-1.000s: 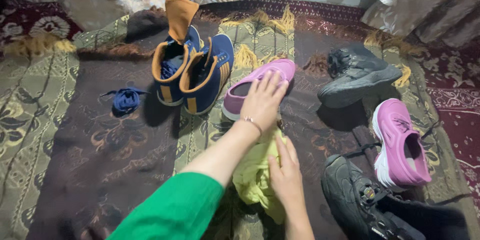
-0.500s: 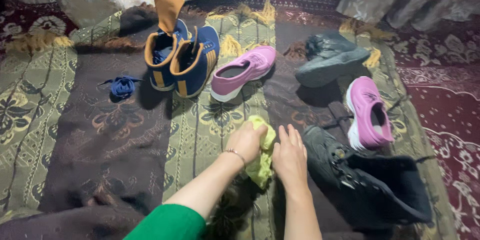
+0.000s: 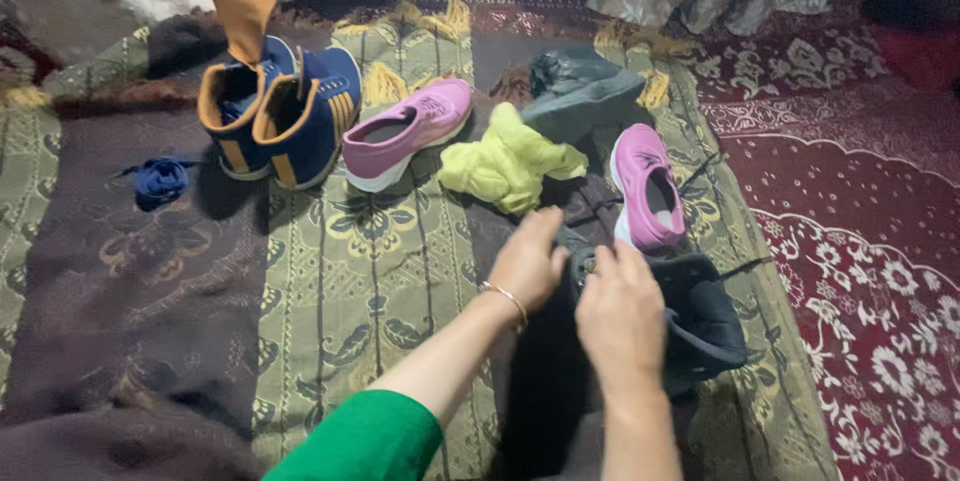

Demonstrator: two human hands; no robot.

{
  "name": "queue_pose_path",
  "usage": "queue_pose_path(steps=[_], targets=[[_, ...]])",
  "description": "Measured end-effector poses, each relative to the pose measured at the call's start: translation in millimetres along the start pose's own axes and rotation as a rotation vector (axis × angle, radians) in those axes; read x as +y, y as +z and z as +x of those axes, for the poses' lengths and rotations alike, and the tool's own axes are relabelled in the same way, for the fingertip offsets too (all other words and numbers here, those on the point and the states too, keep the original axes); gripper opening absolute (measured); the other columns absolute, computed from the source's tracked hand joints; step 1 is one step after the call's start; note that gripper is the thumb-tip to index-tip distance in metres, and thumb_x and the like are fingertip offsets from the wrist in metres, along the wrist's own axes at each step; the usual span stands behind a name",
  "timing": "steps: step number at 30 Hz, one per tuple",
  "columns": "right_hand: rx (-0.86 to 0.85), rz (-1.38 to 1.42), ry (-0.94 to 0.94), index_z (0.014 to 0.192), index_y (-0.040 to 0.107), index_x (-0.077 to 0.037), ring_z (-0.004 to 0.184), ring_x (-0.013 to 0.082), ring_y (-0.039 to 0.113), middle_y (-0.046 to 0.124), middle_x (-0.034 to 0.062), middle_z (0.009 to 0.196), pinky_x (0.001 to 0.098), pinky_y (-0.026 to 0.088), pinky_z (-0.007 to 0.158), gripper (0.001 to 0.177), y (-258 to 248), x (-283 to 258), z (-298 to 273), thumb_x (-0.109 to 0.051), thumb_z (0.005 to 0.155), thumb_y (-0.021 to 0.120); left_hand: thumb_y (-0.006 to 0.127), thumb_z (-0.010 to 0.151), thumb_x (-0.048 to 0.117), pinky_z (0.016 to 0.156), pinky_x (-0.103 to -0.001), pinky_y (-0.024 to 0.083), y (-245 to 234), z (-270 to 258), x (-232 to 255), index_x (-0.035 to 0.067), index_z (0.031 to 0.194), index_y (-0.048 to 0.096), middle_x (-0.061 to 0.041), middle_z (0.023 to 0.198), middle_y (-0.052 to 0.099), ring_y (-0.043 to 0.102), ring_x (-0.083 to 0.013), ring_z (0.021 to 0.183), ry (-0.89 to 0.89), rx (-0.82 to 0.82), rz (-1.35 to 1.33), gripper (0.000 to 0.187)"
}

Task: The person removes a yellow cloth from a pink shoe, then picks up a black high-top sneaker and begins threading its laces through the eyelets. The person continues to lace the shoe by hand, pulling the laces through each eyelet in sequence.

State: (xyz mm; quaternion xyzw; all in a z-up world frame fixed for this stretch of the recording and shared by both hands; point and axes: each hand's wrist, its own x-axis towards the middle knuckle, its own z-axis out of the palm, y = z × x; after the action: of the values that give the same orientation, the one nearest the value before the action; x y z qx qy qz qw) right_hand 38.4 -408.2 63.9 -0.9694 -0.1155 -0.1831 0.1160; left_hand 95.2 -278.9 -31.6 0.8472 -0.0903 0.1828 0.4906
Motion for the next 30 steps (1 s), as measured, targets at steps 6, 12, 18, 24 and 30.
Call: queue_pose_path(steps=[6,12,18,24,30], targets=[[-0.173,-0.042,0.29,0.114,0.074,-0.013,0.113,0.0308,0.066,0.072,0.006,0.121,0.0451,0.051,0.097,0.035,-60,26,-10,-0.032,0.085,0.071,0.074,0.086,0.026,0.106,-0.048,0.041,47,-11,31,-0.002,0.127,0.06,-0.023,0.132,0.062,0.056,-0.0397,0.126,0.064,-0.143,0.117,0.052],[-0.616,-0.078,0.528,0.122,0.071,-0.038,0.104,0.0349,0.07,0.076,0.0105,0.108,0.0478,0.055,0.09,0.04,-69,39,-4,-0.043,0.082,0.073,0.062,0.082,0.01,0.099,-0.044,0.05,61,7,32,0.005,0.101,0.075,-0.014,0.101,0.073,0.066,-0.0336,0.108,0.06,-0.099,0.242,0.024],[-0.388,-0.051,0.495,0.115,0.075,-0.036,0.094,0.0384,0.071,0.077,0.0114,0.099,0.0482,0.056,0.082,0.029,-65,16,-6,-0.042,0.088,0.069,0.059,0.09,0.011,0.088,-0.043,0.054,27,8,19,0.01,0.095,0.078,-0.017,0.098,0.074,0.07,-0.0333,0.097,0.043,-0.122,0.147,0.02],[-0.157,0.163,0.207,0.109,0.076,-0.021,0.086,0.0363,0.073,0.076,0.0111,0.095,0.0476,0.055,0.075,0.025,-60,-52,-11,-0.031,0.087,0.07,0.062,0.088,0.015,0.087,-0.043,0.053,-66,23,-2,0.005,0.097,0.078,-0.019,0.096,0.075,0.07,-0.0365,0.094,-0.076,0.051,0.057,0.022],[-0.113,0.201,0.051,0.113,0.071,-0.016,0.077,0.0328,0.073,0.077,0.0099,0.093,0.0472,0.056,0.067,0.029,-43,-152,-29,-0.028,0.087,0.069,0.049,0.098,0.023,0.083,-0.037,0.056,-177,6,-46,0.003,0.095,0.078,-0.012,0.092,0.078,0.075,-0.0251,0.09,-0.104,-0.004,-0.059,0.035]])
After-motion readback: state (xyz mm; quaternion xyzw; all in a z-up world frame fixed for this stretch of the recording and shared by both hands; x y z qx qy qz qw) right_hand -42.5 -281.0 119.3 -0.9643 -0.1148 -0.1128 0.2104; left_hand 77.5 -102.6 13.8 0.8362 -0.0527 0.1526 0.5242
